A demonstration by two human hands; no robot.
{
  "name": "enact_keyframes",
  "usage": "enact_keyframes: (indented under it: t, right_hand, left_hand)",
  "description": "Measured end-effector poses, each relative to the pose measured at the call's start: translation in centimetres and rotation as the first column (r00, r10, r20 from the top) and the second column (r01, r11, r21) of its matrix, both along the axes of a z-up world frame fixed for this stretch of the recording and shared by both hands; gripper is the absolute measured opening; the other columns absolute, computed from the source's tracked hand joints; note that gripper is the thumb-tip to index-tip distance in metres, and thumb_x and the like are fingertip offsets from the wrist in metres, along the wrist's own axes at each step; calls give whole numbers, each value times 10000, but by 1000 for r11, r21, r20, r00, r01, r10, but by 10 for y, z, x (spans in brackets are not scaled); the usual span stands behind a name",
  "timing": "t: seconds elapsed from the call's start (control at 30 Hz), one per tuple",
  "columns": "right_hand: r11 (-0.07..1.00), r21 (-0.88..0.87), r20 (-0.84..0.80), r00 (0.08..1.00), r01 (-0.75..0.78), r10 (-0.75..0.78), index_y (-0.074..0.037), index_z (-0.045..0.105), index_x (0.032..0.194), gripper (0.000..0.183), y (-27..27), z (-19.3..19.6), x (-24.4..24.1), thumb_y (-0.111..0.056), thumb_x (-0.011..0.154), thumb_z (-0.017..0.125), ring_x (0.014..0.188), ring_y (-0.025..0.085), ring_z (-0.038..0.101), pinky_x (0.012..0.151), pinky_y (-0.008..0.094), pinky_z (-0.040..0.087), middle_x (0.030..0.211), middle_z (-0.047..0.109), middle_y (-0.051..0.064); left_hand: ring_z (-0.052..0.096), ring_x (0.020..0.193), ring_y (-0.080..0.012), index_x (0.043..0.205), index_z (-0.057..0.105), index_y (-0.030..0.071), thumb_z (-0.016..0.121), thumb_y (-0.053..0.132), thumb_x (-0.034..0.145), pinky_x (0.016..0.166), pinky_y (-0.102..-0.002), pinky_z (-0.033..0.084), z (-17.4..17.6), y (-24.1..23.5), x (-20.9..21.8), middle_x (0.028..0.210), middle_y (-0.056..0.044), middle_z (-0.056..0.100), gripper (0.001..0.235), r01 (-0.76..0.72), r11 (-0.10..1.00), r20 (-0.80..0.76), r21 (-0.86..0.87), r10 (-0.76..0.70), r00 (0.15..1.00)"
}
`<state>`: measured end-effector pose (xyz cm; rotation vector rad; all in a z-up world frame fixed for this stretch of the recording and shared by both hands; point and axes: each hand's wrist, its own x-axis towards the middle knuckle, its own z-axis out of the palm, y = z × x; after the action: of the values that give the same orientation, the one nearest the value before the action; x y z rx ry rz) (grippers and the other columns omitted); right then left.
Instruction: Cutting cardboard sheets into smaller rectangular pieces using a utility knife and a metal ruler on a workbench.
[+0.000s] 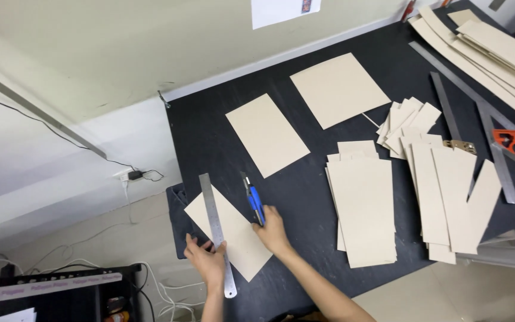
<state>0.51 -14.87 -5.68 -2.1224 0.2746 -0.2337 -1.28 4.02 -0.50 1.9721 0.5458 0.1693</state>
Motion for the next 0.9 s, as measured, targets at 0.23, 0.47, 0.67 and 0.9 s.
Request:
enact_keyframes:
  t: [0.23,0.47,0.67,0.9]
  right_hand:
    - [992,109,-390,915,-67,105,-89,436,1067,311,19,21,-13,-160,851,648,988,531,621,830,561,482,1004,684,258]
    - [958,122,-399,897,260,-192,-156,557,1146,373,-92,23,-82,-225,814,711,943,278,731,845,390,513,985,757,64]
    - [800,17,-356,751,600,-556,-68,647,1131,352,-219,105,-137,-184,815,748,956,291,679,851,404,492,1032,735,115]
    - [858,-233,140,889,457,-435,15,583,1143,424,-263,29,-29,-112,752,685,958,414,562,833,493,447,1048,594,227]
  left_hand:
    - [706,881,-254,1431,421,52,866,35,661,794,-341,588,-22,3,-20,1314,-157,464,889,-16,994,-75,-110,8,997]
    - [697,859,-201,1062,695,38,857,-4,705,808,-284,571,-51,-5,-38,1210,-96,584,394,189,917,-161,-352,-258,953]
    - [659,904,-185,838,675,34,700,8,909,816,-298,449,-31,-22,-26,1205,-85,731,79,120,790,-258,-602,-335,906]
    - [382,1468,-278,780,606,164,681,195,916,1140,-423,263,-28,-74,65,1573,-121,424,159,381,527,211,-759,-355,911]
